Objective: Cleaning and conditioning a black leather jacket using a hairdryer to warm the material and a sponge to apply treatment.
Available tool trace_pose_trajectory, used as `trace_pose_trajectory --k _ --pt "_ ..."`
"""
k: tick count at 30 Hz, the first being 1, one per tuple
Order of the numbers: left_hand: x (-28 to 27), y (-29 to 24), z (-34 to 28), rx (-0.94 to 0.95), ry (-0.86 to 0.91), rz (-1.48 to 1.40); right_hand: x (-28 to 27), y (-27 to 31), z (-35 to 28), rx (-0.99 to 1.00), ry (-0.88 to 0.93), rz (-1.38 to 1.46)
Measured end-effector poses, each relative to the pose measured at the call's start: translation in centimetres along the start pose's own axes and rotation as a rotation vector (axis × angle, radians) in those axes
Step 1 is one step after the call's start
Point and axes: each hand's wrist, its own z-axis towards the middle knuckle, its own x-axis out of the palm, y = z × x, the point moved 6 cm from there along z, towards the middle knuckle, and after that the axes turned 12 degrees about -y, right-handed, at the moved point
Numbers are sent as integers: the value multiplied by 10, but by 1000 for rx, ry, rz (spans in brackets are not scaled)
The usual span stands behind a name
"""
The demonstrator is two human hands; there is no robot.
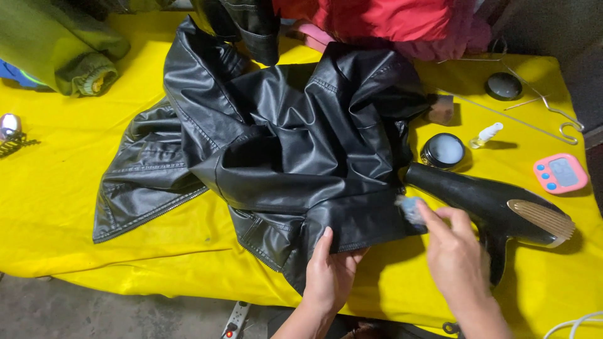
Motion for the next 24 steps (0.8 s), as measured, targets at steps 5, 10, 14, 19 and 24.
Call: trace_pose_trajectory --k 5,10,14,19,24 --pt "1 3 -3 25 55 16 -1 100 5 -302 -29 239" --pt "2 -11 -15 -2 -81 -6 21 42 32 -113 95 115" --pt "18 -25 -30 9 -171 -41 11 -37 23 179 101 44" --pt "-63 -55 39 1122 139 697 3 -22 12 364 350 -43" --pt "51 -82 -57 292 -120 47 43 -30 -13 285 408 -135"
